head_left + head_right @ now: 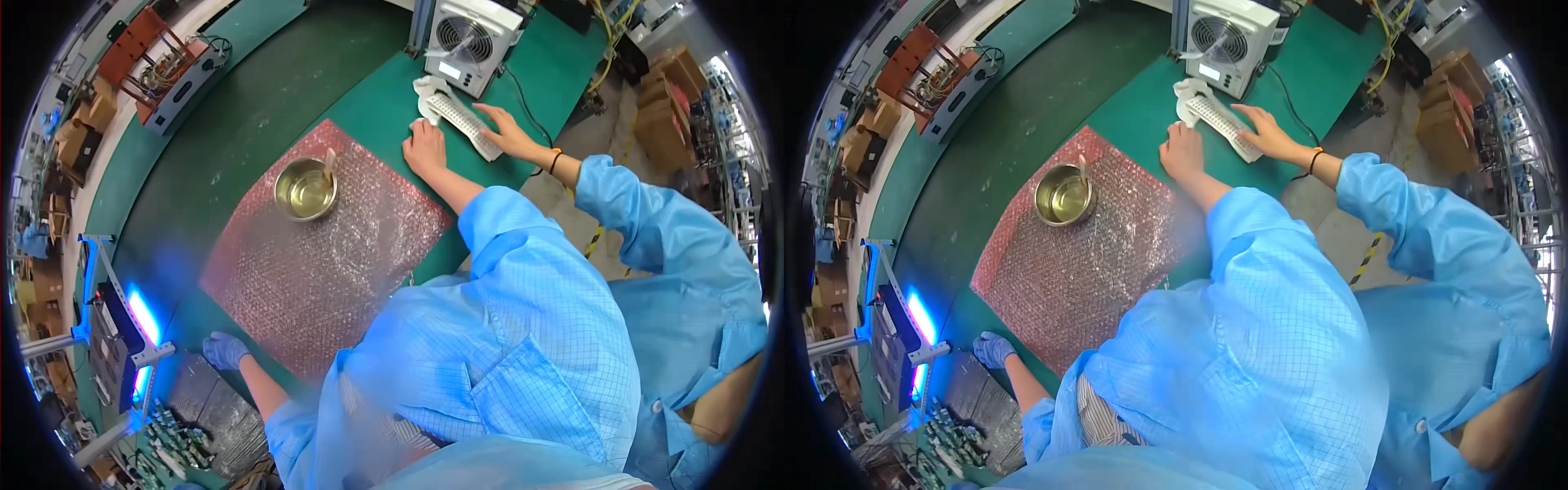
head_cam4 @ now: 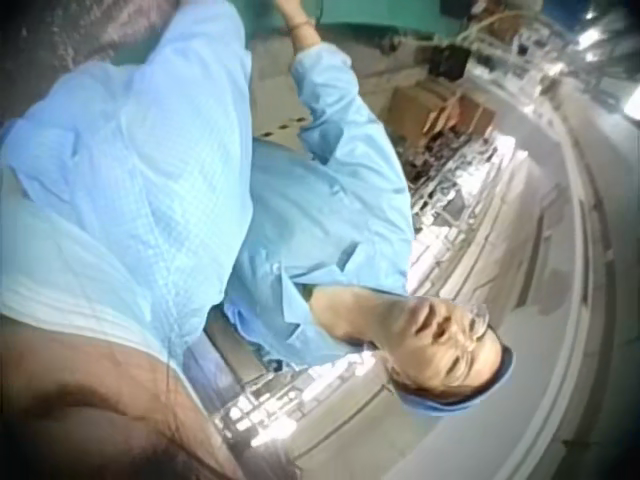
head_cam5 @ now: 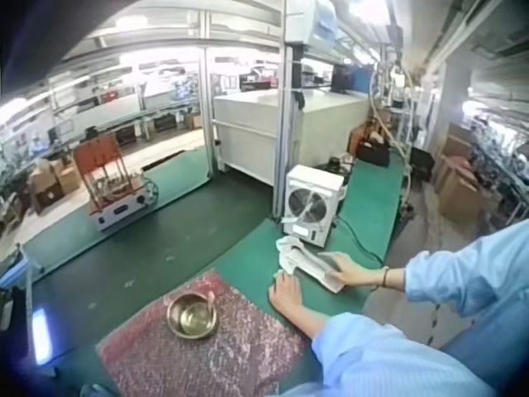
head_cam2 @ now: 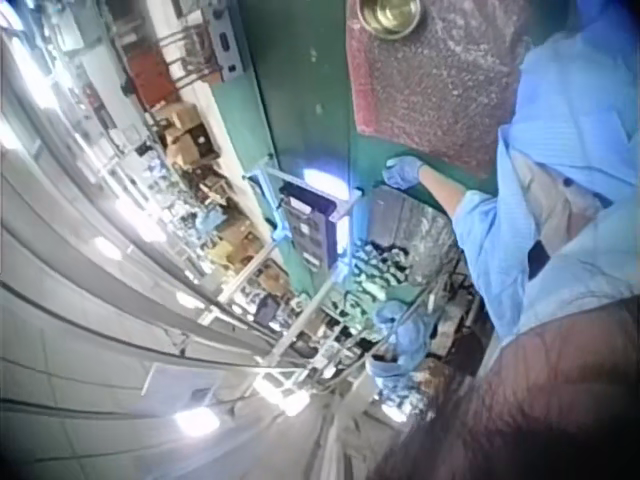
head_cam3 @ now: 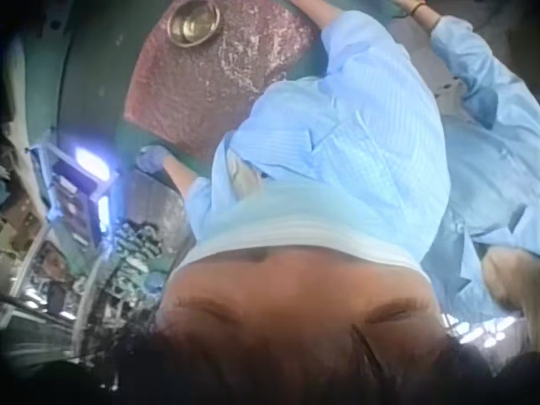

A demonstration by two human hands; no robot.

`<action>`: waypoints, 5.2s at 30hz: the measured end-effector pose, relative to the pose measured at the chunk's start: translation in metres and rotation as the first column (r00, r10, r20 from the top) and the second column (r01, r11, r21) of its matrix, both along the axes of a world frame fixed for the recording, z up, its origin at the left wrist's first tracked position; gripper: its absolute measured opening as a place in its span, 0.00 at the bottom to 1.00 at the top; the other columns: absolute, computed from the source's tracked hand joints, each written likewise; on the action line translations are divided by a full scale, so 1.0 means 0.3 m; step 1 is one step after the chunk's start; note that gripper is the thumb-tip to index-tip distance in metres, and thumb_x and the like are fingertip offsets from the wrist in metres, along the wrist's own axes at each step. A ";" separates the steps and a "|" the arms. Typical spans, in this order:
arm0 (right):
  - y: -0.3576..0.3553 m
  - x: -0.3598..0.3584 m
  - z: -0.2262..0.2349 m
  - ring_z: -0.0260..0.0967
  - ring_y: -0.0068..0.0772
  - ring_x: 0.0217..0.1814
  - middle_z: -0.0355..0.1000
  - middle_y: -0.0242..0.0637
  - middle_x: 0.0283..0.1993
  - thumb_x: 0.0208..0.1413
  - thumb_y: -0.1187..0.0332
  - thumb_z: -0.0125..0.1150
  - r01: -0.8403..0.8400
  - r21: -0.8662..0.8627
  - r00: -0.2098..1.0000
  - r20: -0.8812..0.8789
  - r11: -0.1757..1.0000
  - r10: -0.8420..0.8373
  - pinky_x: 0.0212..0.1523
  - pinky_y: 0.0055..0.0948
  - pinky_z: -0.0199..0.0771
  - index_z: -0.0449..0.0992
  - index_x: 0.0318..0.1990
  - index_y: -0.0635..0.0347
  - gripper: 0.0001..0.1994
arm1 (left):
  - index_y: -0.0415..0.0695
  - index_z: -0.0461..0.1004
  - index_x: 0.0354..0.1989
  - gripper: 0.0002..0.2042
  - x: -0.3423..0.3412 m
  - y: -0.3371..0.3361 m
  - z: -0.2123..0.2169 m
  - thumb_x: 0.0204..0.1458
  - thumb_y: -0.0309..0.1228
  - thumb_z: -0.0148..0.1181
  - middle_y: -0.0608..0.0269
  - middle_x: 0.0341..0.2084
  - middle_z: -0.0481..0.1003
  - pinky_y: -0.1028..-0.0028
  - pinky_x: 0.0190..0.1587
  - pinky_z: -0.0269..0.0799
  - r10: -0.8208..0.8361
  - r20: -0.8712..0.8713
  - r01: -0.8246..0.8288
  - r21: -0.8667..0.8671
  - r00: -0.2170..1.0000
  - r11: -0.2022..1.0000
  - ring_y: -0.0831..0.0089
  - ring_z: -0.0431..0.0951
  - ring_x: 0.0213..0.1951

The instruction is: Applying a liquid coating to printed circuit boards using a brush.

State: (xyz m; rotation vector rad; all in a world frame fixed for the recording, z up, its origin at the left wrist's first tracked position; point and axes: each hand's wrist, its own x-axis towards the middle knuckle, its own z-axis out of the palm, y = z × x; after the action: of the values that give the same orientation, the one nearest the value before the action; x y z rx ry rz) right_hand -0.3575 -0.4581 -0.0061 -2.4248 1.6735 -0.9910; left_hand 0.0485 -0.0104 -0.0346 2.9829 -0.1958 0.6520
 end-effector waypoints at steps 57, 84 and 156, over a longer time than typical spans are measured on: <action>-0.056 -0.422 0.087 0.67 0.48 0.45 0.66 0.45 0.45 0.39 0.66 0.62 -0.029 0.073 0.998 -0.049 0.997 0.033 0.43 0.42 0.66 0.65 0.48 0.60 0.25 | 0.36 0.64 0.52 0.21 -0.001 -0.540 0.331 0.49 0.29 0.57 0.49 0.48 0.68 0.67 0.55 0.59 -0.706 0.162 0.693 -0.432 0.690 0.578 0.59 0.67 0.50; -0.162 -0.435 0.175 0.72 0.27 0.31 0.70 0.39 0.42 0.52 0.58 0.55 -0.581 0.726 0.537 0.681 0.368 -0.497 0.30 0.24 0.72 0.66 0.47 0.62 0.21 | 0.34 0.69 0.46 0.20 -0.057 -0.300 0.057 0.56 0.40 0.45 0.43 0.44 0.70 0.62 0.54 0.61 -0.502 -0.113 0.487 -0.135 0.858 0.863 0.52 0.68 0.48; 0.058 -0.190 0.591 0.67 0.39 0.29 0.65 0.36 0.28 0.45 0.75 0.57 -0.671 -0.133 0.739 -0.039 0.729 0.673 0.28 0.33 0.68 0.72 0.32 0.59 0.05 | 0.47 0.70 0.47 0.19 -0.781 -0.801 0.756 0.44 0.32 0.63 0.61 0.48 0.66 0.70 0.52 0.65 -0.997 0.076 0.703 -0.710 0.022 -0.039 0.67 0.69 0.48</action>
State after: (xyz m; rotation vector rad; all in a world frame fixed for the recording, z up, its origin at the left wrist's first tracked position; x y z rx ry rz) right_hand -0.4146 -0.4406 0.1712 -2.7493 0.5879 -0.9942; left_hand -0.1860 -0.2507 0.1922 1.5402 -1.4811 -0.2637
